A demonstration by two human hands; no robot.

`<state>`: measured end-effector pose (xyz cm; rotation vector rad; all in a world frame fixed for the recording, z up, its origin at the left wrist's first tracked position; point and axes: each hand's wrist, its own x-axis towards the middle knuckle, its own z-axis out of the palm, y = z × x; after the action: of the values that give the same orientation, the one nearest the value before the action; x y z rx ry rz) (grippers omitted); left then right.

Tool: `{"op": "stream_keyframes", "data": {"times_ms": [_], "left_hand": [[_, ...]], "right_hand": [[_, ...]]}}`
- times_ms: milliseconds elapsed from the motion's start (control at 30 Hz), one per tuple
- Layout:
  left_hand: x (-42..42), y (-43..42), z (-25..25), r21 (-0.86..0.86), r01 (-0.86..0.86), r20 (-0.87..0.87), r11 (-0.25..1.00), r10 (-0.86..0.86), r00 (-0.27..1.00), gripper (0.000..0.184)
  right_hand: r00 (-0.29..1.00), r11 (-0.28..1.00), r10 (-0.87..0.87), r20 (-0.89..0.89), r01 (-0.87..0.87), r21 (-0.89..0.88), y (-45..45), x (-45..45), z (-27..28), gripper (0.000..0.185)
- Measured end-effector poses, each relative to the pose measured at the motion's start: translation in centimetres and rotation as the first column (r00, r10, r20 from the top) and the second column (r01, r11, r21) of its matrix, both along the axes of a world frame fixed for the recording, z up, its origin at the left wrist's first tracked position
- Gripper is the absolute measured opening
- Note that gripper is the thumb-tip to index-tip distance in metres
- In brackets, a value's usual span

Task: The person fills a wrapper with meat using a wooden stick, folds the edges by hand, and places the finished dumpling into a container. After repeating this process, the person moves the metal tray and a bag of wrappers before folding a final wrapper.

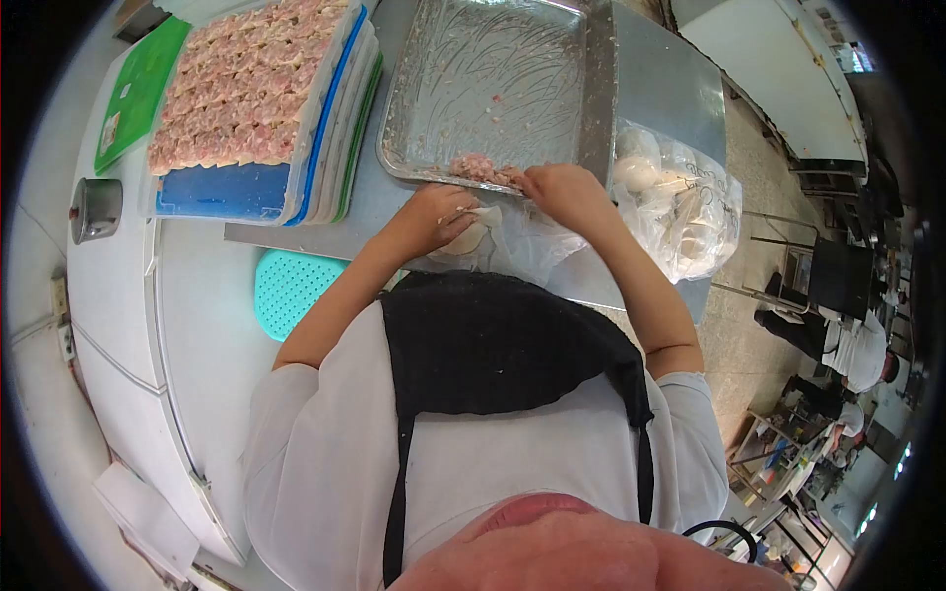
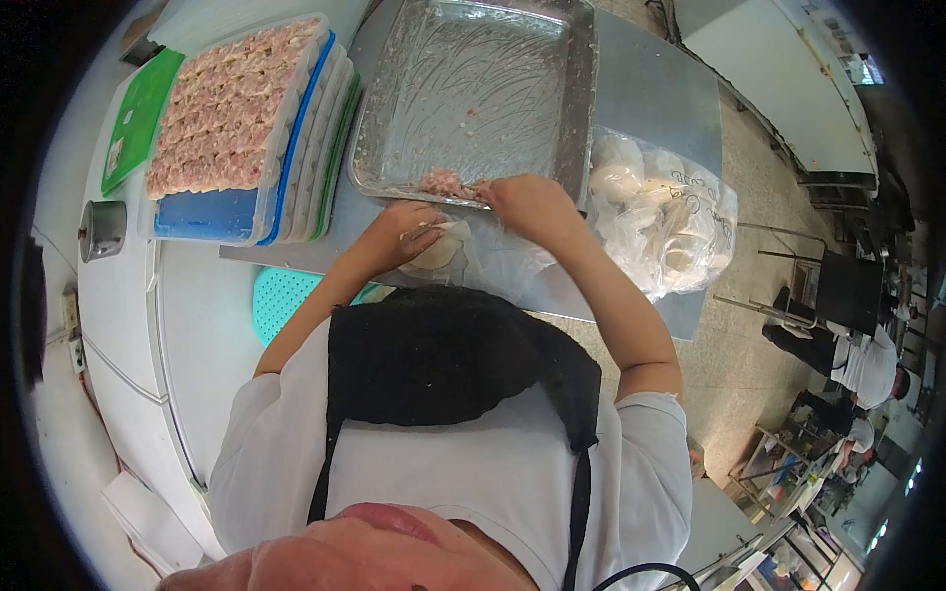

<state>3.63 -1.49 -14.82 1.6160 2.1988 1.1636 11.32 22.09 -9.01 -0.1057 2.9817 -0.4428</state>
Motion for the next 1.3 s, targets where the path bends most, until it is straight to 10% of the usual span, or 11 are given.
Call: {"op": "stream_keyframes", "data": {"times_ms": [267, 367, 433, 667, 767, 833, 933, 1067, 1133, 1300], "left_hand": [[-1.1, -0.9, 3.6, -0.256, 0.024, 0.271, 0.966, 0.048, 0.961, 0.021], [-1.2, -0.5, 3.9, -0.086, -0.148, 0.642, 0.985, 0.168, 0.748, 0.026], [-2.2, 0.2, 3.7, 0.291, -0.409, 0.953, 0.865, -0.222, 0.208, 0.033], [-2.9, 5.6, 9.3, 0.321, -0.694, 0.939, 0.645, -0.311, 0.146, 0.040], [-2.3, 6.2, 11.4, 0.481, -0.696, 0.796, 0.534, -0.598, 0.091, 0.052], [-3.4, 5.7, 10.0, 0.496, -0.705, 0.744, 0.506, -0.666, 0.046, 0.064], [-5.8, 4.9, 4.1, 0.474, -0.732, 0.715, 0.489, -0.699, -0.005, 0.070], [-2.8, 7.0, 8.3, 0.259, -0.828, 0.875, 0.497, -0.484, -0.017, 0.074], [-2.2, 7.4, 10.0, 0.147, -0.859, 0.914, 0.490, -0.400, -0.072, 0.073], [-2.7, 8.2, 9.5, 0.218, -0.864, 0.867, 0.453, -0.497, -0.041, 0.064]], "right_hand": [[0.995, 0.880, -0.090, 0.039, 0.098, -0.465, 2.2, -1.4, 1.0, 0.031], [0.964, 0.728, -0.203, 0.169, 0.264, -0.632, 2.1, -1.5, 2.6, 0.034], [0.954, 0.450, -0.271, 0.131, 0.246, -0.859, 1.2, -1.2, 3.9, 0.036], [0.968, 0.301, -0.221, 0.121, 0.186, -0.935, -0.6, -2.0, 4.8, 0.033], [0.919, 0.591, -0.344, -0.193, 0.052, -0.805, -0.7, -2.2, 2.0, 0.034], [0.901, 0.952, -0.092, -0.424, -0.044, -0.302, 1.0, -1.6, 2.4, 0.032], [0.961, 0.999, -0.007, -0.275, 0.018, 0.039, 1.0, 1.1, 5.7, 0.028], [0.902, 0.997, 0.020, -0.432, -0.050, -0.059, 1.1, 1.1, 4.2, 0.024], [0.970, 0.995, 0.040, -0.240, -0.018, 0.096, 2.3, 1.1, 6.6, 0.029], [0.924, 0.996, 0.074, -0.376, -0.090, -0.025, 1.3, 1.7, 7.0, 0.029]]}}
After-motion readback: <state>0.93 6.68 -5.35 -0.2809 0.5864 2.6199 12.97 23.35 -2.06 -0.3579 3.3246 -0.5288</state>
